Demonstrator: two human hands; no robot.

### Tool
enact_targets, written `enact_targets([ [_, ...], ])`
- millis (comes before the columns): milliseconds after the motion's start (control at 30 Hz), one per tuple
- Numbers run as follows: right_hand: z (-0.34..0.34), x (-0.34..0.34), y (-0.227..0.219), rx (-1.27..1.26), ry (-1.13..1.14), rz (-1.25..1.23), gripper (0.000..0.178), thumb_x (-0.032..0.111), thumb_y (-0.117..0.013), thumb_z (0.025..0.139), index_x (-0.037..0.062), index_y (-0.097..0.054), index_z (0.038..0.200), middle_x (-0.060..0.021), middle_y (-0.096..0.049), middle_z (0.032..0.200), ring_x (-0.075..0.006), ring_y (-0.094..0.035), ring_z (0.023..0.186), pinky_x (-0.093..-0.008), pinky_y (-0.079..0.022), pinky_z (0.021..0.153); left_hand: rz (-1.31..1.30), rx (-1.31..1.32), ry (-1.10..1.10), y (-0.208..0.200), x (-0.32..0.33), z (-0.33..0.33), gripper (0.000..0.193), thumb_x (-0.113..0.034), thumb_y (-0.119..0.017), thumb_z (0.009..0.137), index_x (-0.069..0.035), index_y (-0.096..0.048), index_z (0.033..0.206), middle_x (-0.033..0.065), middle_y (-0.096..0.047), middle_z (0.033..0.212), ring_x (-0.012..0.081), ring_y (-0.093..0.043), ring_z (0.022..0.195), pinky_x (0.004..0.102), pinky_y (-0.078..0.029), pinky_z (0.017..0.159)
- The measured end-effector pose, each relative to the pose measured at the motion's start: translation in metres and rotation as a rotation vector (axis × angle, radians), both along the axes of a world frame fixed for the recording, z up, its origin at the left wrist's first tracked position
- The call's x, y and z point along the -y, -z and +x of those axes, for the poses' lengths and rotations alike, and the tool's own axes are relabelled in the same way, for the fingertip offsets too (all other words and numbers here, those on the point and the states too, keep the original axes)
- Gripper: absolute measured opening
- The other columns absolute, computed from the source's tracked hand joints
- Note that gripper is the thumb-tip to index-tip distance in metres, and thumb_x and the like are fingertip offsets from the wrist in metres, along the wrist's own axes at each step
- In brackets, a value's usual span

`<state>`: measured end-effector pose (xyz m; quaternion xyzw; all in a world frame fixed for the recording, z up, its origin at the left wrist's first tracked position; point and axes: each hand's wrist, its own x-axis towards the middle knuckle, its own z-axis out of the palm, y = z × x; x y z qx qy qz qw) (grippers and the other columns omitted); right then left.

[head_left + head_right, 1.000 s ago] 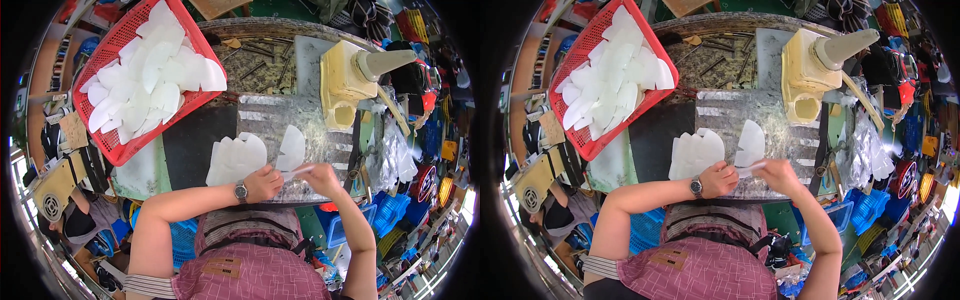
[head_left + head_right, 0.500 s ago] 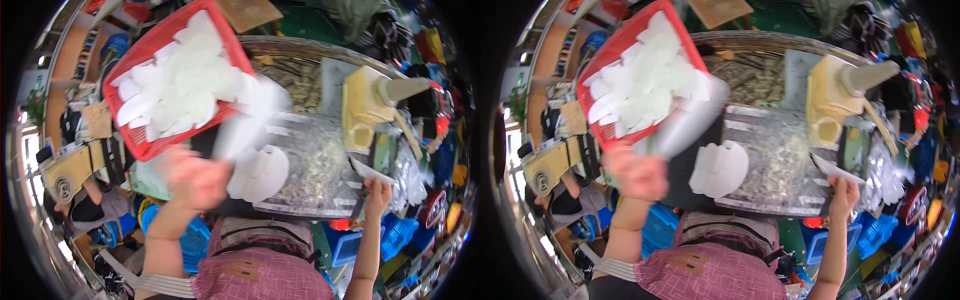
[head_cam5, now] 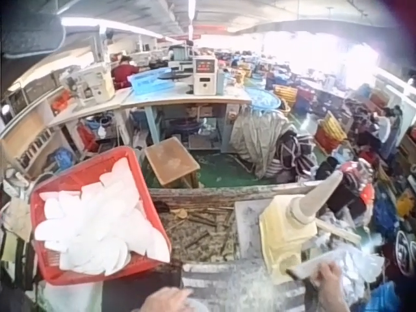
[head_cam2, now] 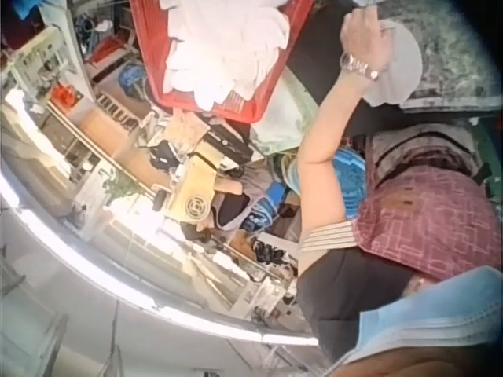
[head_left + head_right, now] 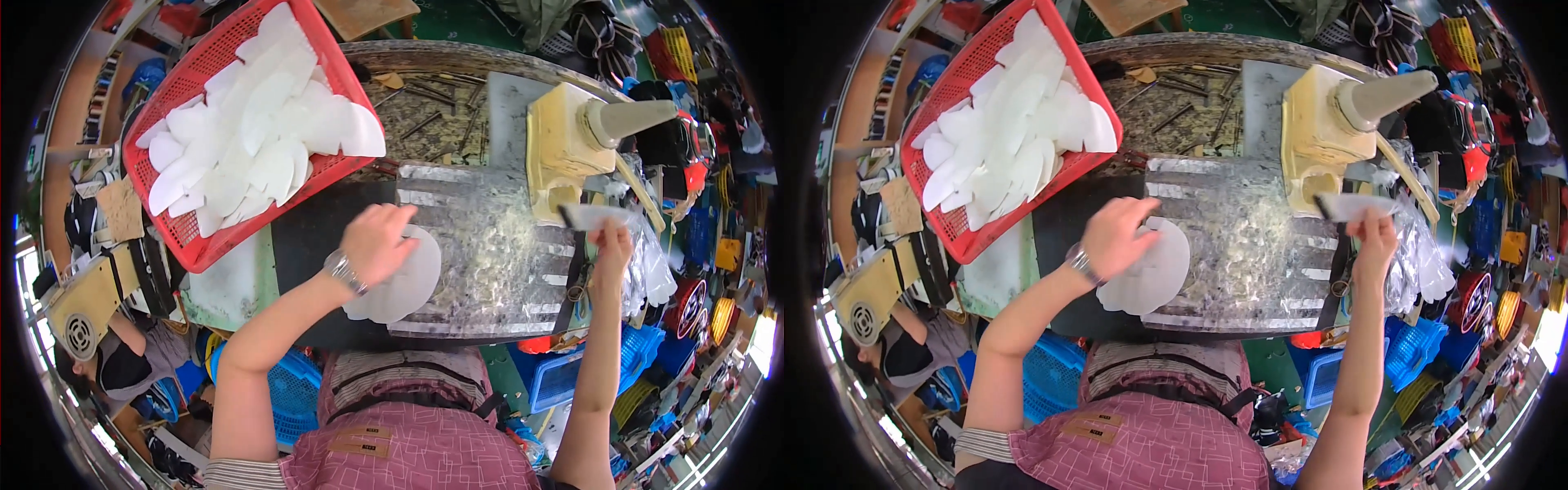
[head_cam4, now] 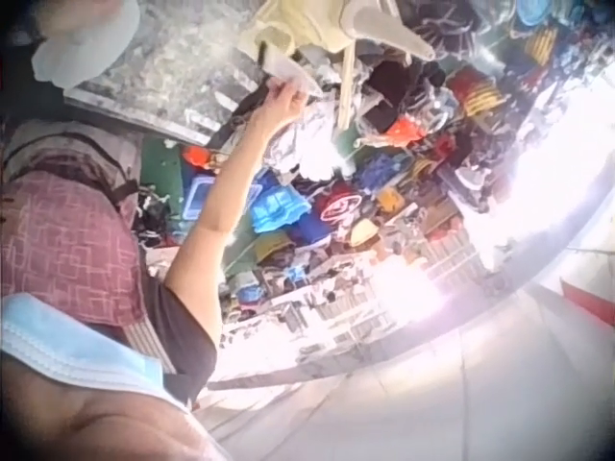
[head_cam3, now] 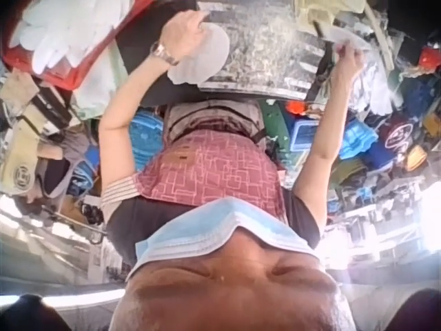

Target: Applying adhesive to shoe components using a brush and a machine on a production line.

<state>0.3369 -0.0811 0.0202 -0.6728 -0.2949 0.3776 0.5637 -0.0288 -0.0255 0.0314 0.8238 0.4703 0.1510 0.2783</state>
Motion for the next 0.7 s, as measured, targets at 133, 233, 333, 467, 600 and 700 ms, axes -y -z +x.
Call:
enact_targets([
  [133, -0.102, 0.034, 0.001, -0.185, -0.413, -0.276, 0.011, 0.009, -0.053, 0.078, 0.0, -0.057, 0.083, -0.0089, -0.061, 0.072, -0.016, -0.058, 0.061, -0.0282, -0.047, 0.059, -0.382, -0.063, 0.049, 0.041, -0.017, 0.017, 0.026, -0.019, -0.064, 0.063, -0.007, -0.056, 0.085, 0.0056, -0.058, 0.068, 0.0227, -0.057, 0.066, 0.0324, -0.045, 0.062],
  [233, -0.166, 0.038, -0.003, 0.161, -1.142, -0.062, 0.014, 0.005, -0.056, 0.074, 0.0033, -0.06, 0.087, -0.0096, -0.062, 0.084, -0.0174, -0.06, 0.076, -0.028, -0.048, 0.069, -0.591, -0.135, 0.158, 0.048, -0.031, 0.02, 0.009, -0.015, -0.062, 0.061, -0.009, -0.061, 0.067, 0.006, -0.06, 0.065, 0.0191, -0.059, 0.063, 0.0295, -0.046, 0.06],
  [333, -0.167, 0.018, 0.008, 0.276, -0.665, -0.083, 0.017, 0.005, -0.058, 0.072, 0.0076, -0.06, 0.088, -0.0086, -0.061, 0.085, -0.0193, -0.06, 0.078, -0.0272, -0.048, 0.068, -0.552, -0.208, 0.175, 0.051, -0.039, 0.018, 0.01, -0.016, -0.062, 0.061, -0.01, -0.061, 0.069, 0.0054, -0.061, 0.067, 0.0194, -0.059, 0.064, 0.0301, -0.046, 0.06],
  [467, -0.179, 0.059, 0.007, 0.223, -1.183, 0.04, 0.017, 0.0, -0.056, 0.07, 0.0066, -0.061, 0.084, -0.0078, -0.061, 0.083, -0.0204, -0.06, 0.074, -0.0298, -0.048, 0.064, -0.551, -0.232, 0.155, 0.048, -0.034, 0.019, 0.009, -0.016, -0.061, 0.062, -0.011, -0.062, 0.07, 0.0047, -0.061, 0.066, 0.02, -0.059, 0.064, 0.032, -0.046, 0.061],
  [600, -0.169, 0.045, 0.0, 0.232, -0.519, -0.405, 0.024, -0.005, -0.053, 0.068, 0.0051, -0.061, 0.088, -0.0079, -0.062, 0.085, -0.0179, -0.06, 0.076, -0.0296, -0.048, 0.065, -0.481, -0.184, 0.141, 0.052, -0.023, 0.011, 0.007, -0.014, -0.056, 0.067, -0.009, -0.057, 0.071, 0.0072, -0.058, 0.074, 0.024, -0.056, 0.071, 0.0356, -0.045, 0.063],
  [700, -0.185, 0.11, 0.039, 0.323, -0.84, 0.159, 0.028, -0.008, -0.054, 0.063, 0.0034, -0.059, 0.089, -0.0114, -0.06, 0.089, -0.0241, -0.06, 0.078, -0.0314, -0.049, 0.067, -0.396, -0.159, 0.16, 0.048, -0.016, 0.013, 0.006, -0.012, -0.051, 0.069, -0.007, -0.051, 0.073, 0.0084, -0.053, 0.077, 0.0267, -0.054, 0.071, 0.0376, -0.043, 0.062],
])
